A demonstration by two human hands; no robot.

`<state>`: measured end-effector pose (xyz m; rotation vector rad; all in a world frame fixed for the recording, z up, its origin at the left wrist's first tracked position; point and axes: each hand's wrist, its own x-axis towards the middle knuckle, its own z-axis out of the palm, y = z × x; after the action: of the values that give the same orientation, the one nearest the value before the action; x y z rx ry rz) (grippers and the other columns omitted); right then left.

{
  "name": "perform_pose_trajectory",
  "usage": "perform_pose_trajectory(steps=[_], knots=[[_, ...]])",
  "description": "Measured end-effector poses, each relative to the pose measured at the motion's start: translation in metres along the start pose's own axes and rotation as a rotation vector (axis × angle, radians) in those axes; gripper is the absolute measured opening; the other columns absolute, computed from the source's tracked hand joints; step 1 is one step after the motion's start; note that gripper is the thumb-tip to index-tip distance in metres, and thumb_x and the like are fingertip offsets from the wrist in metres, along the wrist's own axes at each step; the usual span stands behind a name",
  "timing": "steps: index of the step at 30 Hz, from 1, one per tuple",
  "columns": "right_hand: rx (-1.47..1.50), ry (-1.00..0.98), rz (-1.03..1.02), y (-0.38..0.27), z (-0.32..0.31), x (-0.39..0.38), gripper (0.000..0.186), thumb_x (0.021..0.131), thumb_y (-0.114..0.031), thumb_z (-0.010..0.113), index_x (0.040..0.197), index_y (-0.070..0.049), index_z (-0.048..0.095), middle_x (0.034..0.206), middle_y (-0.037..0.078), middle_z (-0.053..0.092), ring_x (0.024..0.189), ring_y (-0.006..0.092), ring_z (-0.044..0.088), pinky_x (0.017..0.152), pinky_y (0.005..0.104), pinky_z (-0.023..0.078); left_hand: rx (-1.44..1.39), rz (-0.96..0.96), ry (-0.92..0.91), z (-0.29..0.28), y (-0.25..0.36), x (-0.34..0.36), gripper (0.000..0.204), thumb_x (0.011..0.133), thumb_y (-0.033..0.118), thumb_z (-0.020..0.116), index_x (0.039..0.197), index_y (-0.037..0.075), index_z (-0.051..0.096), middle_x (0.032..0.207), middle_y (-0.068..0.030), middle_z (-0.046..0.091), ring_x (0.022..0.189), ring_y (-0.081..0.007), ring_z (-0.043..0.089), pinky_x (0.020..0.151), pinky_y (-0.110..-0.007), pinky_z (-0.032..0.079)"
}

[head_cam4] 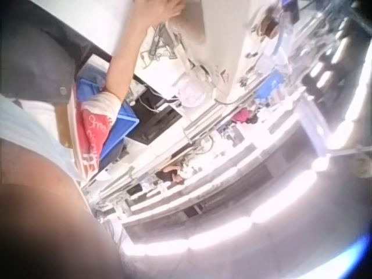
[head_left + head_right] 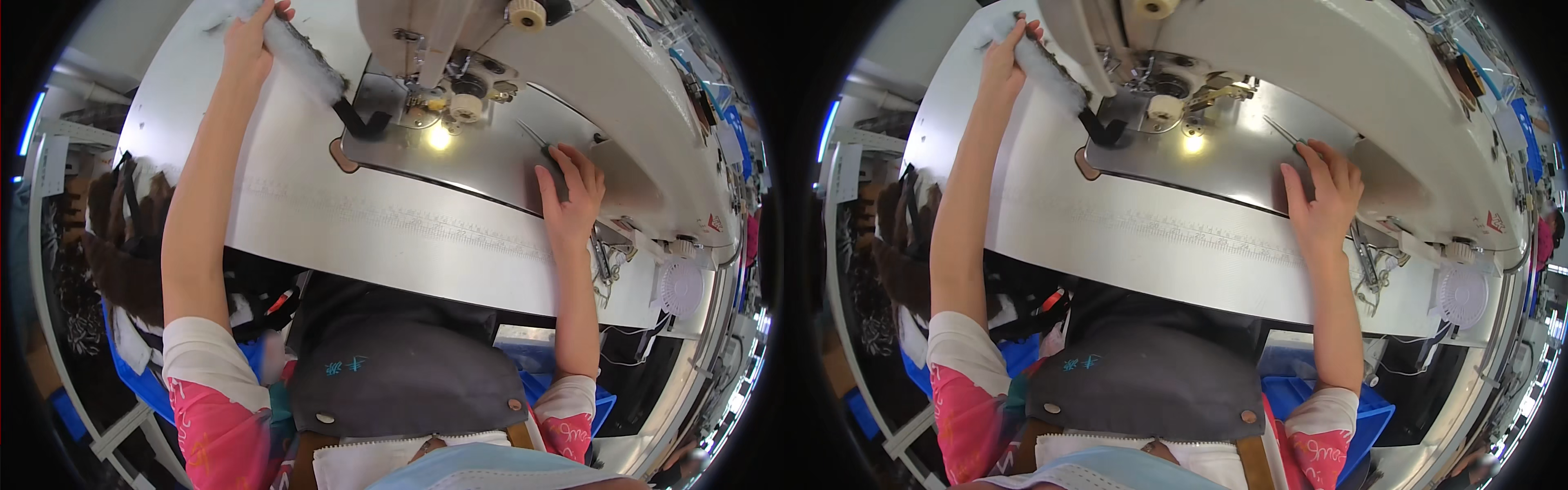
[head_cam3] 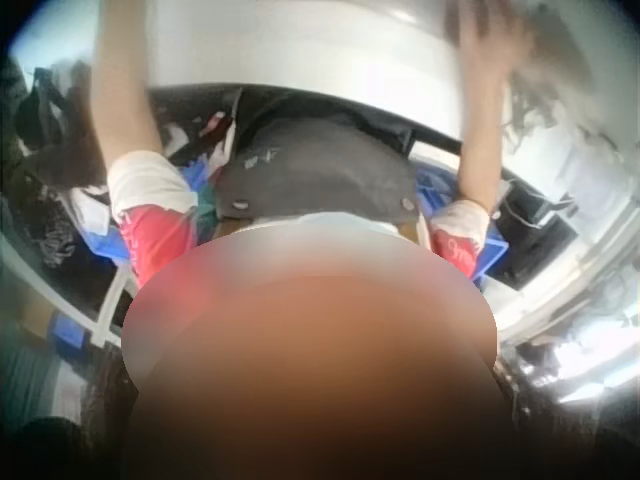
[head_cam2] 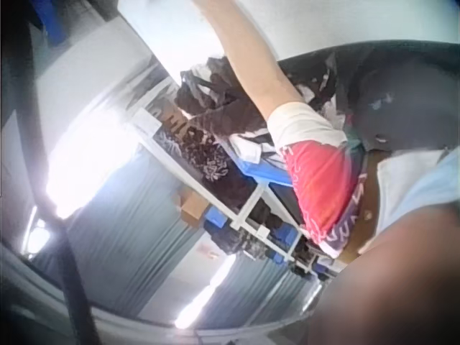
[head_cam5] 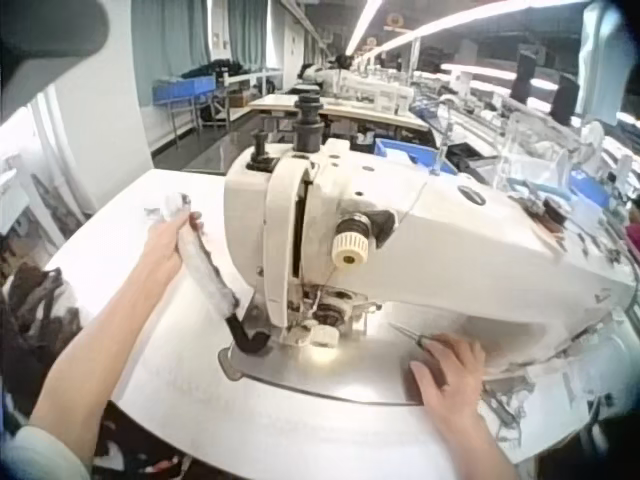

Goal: Sewing and trimming processed fur materials using an industrial sewing machine.

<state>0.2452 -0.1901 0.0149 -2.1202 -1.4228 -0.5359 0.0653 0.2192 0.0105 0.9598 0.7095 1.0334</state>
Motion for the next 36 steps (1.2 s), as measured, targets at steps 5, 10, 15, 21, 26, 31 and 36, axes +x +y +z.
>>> perform_pose_trajectory(steps=[5,10,15,21,26,31,36], knots=[[1.26,-0.423,0.354,-0.138,-0.007,-0.02,0.055,0.08,-0.002,0.064,0.131,-0.004,0.043,0.124,0.013,0.054,0.071,0.0097,0.061,0.06,0.0222,0.047,-0.162,0.213,-0.126,-0.008,0.029,-0.181,0.024,0.091,0.013,0.056,0.114,0.009,0.053,0.102,-0.0037,0.059,0.095,-0.0165,0.057,0.086,-0.036,0.046],[1.376,-0.956,0.366,-0.177,0.018,-0.052,0.015,0.086,-0.008,0.06,0.097,0.001,0.055,0.08,0.01,0.062,0.061,0.0114,0.057,0.054,0.0265,0.044,-0.536,0.118,-0.189,-0.06,0.075,-0.265,0.026,0.091,0.01,0.054,0.116,0.004,0.051,0.095,-0.0033,0.057,0.09,-0.0156,0.056,0.084,-0.036,0.044],[1.185,-0.696,-0.274,-0.203,0.015,-0.09,0.02,0.081,-0.012,0.067,0.071,0.0,0.055,0.06,0.012,0.051,0.052,0.0275,0.051,0.048,0.0329,0.04,-0.616,0.172,-0.332,-0.18,0.144,-0.295,0.021,0.097,0.022,0.044,0.098,0.004,0.055,0.063,0.0037,0.039,0.057,-0.0077,0.039,0.068,-0.027,0.039],[1.343,-0.672,-0.55,-0.234,0.018,-0.105,0.013,0.079,-0.007,0.067,0.075,0.002,0.059,0.062,0.011,0.054,0.055,0.0272,0.055,0.05,0.0335,0.043,-0.566,0.296,-0.167,-0.245,0.166,-0.351,0.026,0.099,0.022,0.04,0.095,0.003,0.057,0.055,0.0049,0.032,0.05,-0.0068,0.032,0.06,-0.024,0.034],[1.337,-0.817,-0.437,-0.257,0.02,-0.105,0.009,0.081,-0.005,0.064,0.077,0.002,0.059,0.06,0.012,0.053,0.051,0.0274,0.053,0.048,0.0324,0.042,-0.617,0.378,-0.3,-0.261,0.172,-0.373,0.032,0.098,0.027,0.04,0.105,-0.001,0.054,0.062,0.0002,0.045,0.056,-0.0108,0.045,0.065,-0.026,0.038],[1.193,-0.759,-0.403,-0.276,0.027,-0.098,0.004,0.083,-0.001,0.06,0.08,0.002,0.058,0.057,0.012,0.05,0.046,0.0257,0.05,0.045,0.032,0.038,-0.472,0.283,0.189,-0.198,0.098,-0.396,0.041,0.092,0.031,0.052,0.121,0.002,0.049,0.094,-0.0104,0.061,0.088,-0.0248,0.06,0.089,-0.04,0.045],[1.222,-0.77,-0.255,-0.272,0.031,-0.099,0.005,0.084,-0.002,0.058,0.081,0.001,0.059,0.071,0.013,0.055,0.061,0.0248,0.054,0.056,0.0307,0.042,-0.297,0.075,0.112,-0.116,0.041,-0.396,0.025,0.091,0.017,0.055,0.107,-0.002,0.056,0.077,-0.0093,0.06,0.074,-0.0166,0.059,0.067,-0.031,0.05]])
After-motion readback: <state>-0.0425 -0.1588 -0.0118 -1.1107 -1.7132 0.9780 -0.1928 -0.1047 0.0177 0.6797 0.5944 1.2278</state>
